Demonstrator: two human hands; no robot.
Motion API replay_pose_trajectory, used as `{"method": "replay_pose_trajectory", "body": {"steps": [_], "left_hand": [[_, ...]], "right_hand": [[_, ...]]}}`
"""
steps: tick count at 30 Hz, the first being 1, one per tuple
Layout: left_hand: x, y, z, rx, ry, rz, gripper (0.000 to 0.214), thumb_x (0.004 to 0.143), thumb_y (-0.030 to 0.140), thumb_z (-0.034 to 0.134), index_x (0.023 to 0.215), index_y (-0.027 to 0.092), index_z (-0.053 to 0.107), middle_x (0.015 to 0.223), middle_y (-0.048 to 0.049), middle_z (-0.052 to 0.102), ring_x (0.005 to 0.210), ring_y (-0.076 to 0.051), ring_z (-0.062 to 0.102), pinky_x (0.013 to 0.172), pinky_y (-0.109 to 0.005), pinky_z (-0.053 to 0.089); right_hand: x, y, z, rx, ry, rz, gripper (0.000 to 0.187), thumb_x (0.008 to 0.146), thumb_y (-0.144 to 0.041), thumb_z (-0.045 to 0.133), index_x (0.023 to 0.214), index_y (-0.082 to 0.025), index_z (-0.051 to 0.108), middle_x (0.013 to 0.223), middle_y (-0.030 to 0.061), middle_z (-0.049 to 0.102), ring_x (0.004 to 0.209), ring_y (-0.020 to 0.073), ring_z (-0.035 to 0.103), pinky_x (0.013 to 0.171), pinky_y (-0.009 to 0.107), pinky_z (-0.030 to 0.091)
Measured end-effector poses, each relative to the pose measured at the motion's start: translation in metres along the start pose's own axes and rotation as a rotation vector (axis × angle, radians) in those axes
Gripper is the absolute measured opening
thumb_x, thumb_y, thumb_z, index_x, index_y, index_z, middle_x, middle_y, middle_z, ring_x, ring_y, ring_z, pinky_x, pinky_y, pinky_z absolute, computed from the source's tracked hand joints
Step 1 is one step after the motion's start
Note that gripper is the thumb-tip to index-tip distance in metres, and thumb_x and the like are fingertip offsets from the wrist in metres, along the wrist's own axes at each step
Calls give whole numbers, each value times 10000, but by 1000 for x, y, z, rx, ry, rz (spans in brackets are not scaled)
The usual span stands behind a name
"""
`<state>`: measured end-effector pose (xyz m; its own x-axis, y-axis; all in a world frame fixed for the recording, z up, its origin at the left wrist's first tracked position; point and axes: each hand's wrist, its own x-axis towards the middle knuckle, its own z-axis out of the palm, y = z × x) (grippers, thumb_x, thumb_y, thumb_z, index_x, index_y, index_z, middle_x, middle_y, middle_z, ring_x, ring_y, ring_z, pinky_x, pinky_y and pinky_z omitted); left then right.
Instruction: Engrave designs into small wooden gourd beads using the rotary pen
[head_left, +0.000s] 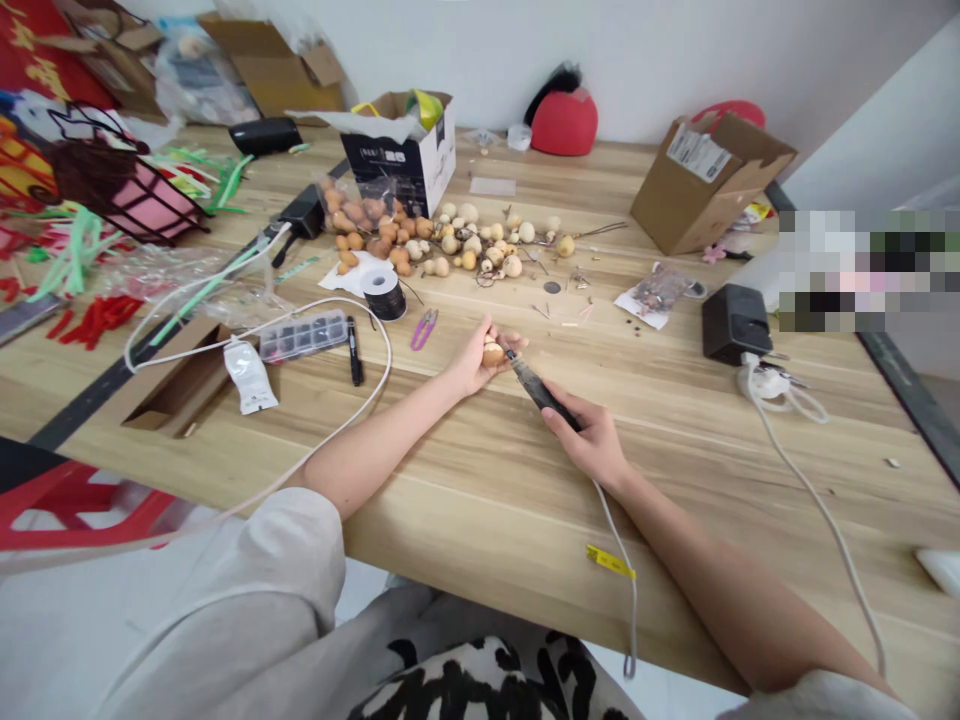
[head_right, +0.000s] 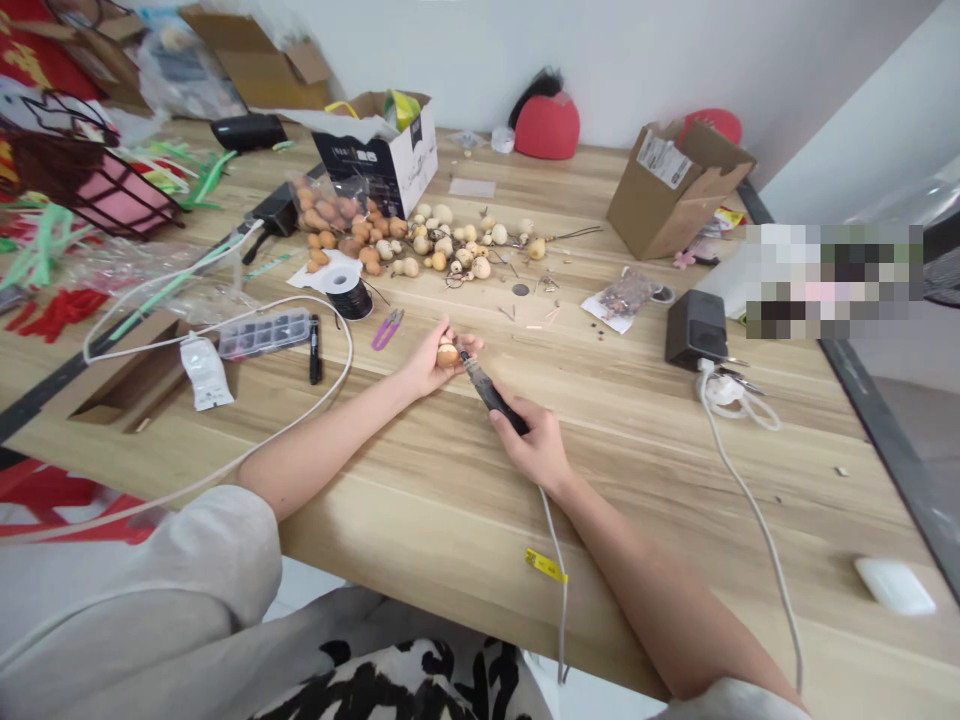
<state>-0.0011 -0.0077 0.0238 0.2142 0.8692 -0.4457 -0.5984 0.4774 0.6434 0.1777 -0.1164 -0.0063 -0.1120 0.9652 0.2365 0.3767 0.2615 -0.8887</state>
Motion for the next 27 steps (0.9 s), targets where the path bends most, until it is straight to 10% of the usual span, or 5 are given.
{"method": "replay_pose_trajectory", "body": {"steps": [20,27], "left_hand": [[2,1,1,-75,50,55,494,828,594,668,688,192,416,501,93,427,452,-52,510,483,-176,431],[3,-5,0,-70,35,101,191,852,158,707,769,142,536,692,39,642,645,-41,660,645,-149,494]], "right_hand": [[-2,-1,-1,-16,-3,-62,459,912,-402,597,1275,-144,711,960,100,793,886,273,751,812,376,590],[-2,0,0,34,27,9,455,905,-380,601,1268,-127,707,1048,112,787,1005,305,744,913,435,577]]}}
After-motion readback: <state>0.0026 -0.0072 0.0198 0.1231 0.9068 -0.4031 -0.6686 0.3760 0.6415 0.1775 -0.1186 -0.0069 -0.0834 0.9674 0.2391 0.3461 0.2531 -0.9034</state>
